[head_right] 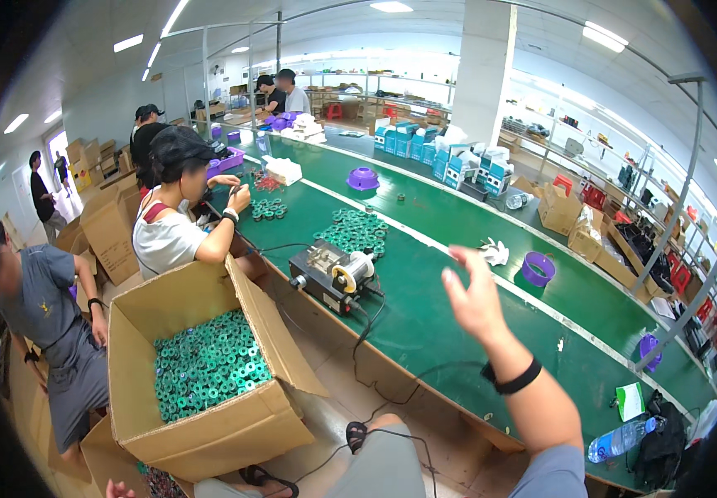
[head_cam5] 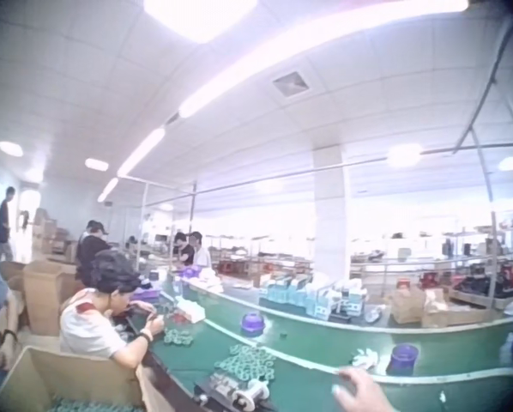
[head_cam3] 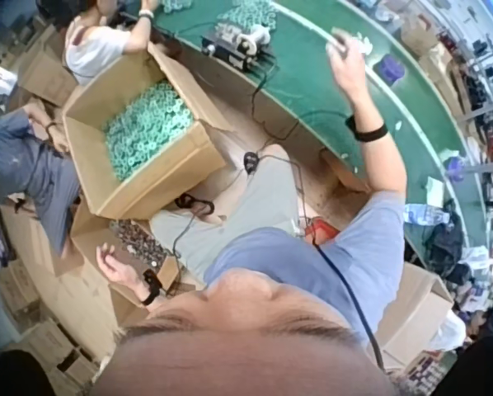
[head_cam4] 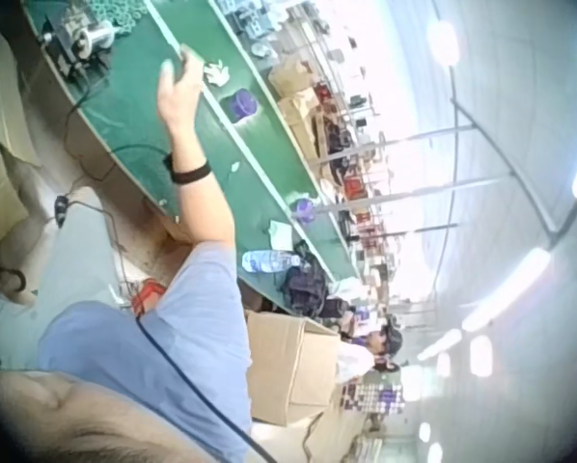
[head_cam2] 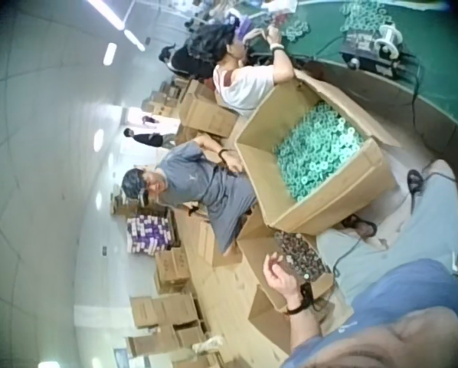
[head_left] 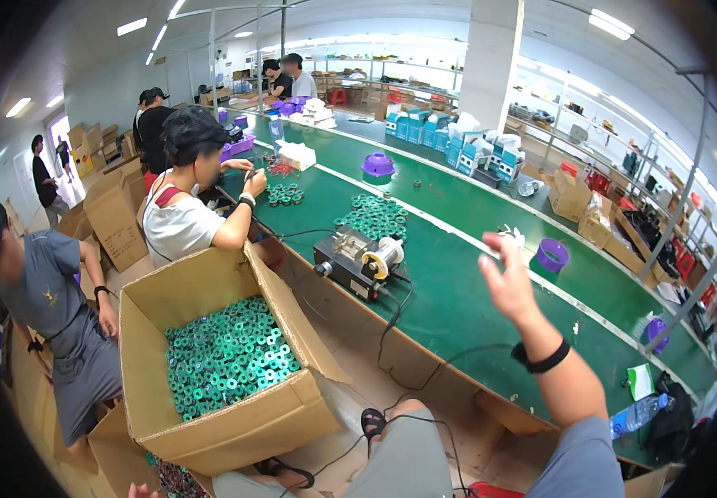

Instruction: The person assembles and sorts small electronic modules, green plastic components, purple plastic housings, and wiring at a factory workbench and into cardboard boxes on the floor. The assembly involves using a small hand press and a soldering iron.

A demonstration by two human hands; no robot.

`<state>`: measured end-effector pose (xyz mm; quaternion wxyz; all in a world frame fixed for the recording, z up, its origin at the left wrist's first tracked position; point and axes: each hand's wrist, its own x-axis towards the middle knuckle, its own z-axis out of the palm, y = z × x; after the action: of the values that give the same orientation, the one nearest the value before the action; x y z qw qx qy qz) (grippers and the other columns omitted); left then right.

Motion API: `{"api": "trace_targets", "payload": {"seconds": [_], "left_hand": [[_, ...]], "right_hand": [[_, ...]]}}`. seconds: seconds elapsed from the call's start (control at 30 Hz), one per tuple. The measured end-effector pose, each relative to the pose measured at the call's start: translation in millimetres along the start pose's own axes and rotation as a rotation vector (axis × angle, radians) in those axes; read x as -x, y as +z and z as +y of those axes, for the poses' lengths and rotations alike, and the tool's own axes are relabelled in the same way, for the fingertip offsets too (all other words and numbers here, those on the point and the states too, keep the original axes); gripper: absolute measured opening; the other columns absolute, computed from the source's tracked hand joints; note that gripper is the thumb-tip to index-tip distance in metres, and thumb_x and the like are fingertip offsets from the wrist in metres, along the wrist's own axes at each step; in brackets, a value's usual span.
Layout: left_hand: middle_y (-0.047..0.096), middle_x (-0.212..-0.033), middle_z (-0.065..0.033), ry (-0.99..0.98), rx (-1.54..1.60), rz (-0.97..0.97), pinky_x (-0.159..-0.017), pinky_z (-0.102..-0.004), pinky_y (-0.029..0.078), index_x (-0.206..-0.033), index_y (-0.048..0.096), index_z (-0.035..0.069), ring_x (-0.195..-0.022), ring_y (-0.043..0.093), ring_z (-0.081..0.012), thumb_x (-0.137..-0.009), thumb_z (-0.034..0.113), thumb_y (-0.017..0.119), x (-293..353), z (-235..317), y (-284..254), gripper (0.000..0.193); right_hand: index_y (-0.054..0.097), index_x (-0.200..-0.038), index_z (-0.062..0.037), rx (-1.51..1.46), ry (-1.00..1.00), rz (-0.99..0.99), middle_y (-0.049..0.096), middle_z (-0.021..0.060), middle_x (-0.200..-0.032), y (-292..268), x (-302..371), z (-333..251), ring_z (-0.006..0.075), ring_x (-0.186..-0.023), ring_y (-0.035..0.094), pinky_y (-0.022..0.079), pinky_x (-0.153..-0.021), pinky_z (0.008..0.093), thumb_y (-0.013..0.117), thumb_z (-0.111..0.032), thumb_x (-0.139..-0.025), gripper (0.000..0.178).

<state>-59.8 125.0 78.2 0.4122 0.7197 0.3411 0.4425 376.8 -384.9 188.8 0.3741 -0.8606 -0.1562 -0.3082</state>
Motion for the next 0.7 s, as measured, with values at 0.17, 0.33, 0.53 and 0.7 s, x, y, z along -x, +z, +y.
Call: {"api": "trace_targets", "payload": {"seconds": [0.17, 0.33, 0.53, 0.7], "left_hand": [[0.061, -0.122, -0.0132, 0.128, 0.265, -0.279, -0.096, -0.0365, 0.048, -0.135, 0.052, -0.002, -0.106, 0.059, -0.0234, -0.105, 0.015, 0.045, -21.3, 47.6, 73.7, 0.035], [0.061, -0.124, -0.0142, 0.12, 0.145, -0.342, -0.098, -0.0355, 0.047, -0.137, 0.05, 0.0, -0.11, 0.059, -0.0226, -0.105, 0.012, 0.043, -50.3, 63.4, 161.8, 0.035], [0.06, -0.126, -0.0145, -0.113, -0.122, -0.216, -0.098, -0.0357, 0.046, -0.142, 0.046, 0.003, -0.111, 0.059, -0.024, -0.107, 0.017, 0.043, -62.2, 45.4, 220.5, 0.038], [0.062, -0.124, -0.0152, -0.067, -0.278, -0.118, -0.095, -0.0357, 0.048, -0.14, 0.048, 0.003, -0.109, 0.06, -0.0259, -0.107, 0.018, 0.043, -55.8, 40.4, 256.1, 0.037]], "right_hand": [[0.063, -0.118, -0.0002, -0.055, -0.088, 0.297, 0.069, 0.0137, -0.109, -9.2, -151.0, 22.4, 0.0231, -0.101, 0.066, 0.05, -0.092, 0.0349, 0.063, -0.018, -0.093, 0.031], [0.068, -0.104, -0.0017, 0.201, -0.027, 0.444, 0.071, 0.0181, -0.094, 19.2, -281.1, 105.6, 0.0309, -0.09, 0.07, 0.054, -0.082, 0.0388, 0.06, -0.023, -0.091, 0.026], [0.068, -0.103, -0.0077, 0.422, 0.225, 0.093, 0.068, 0.0175, -0.101, 126.2, -288.2, 267.6, 0.0344, -0.1, 0.065, 0.052, -0.089, 0.0448, 0.066, -0.027, -0.089, 0.024], [0.061, -0.123, -0.0124, 0.541, 0.542, -0.066, 0.06, 0.0163, -0.125, 193.0, -265.1, 369.0, 0.0357, -0.119, 0.057, 0.048, -0.099, 0.0468, 0.068, -0.031, -0.09, 0.039]]}}
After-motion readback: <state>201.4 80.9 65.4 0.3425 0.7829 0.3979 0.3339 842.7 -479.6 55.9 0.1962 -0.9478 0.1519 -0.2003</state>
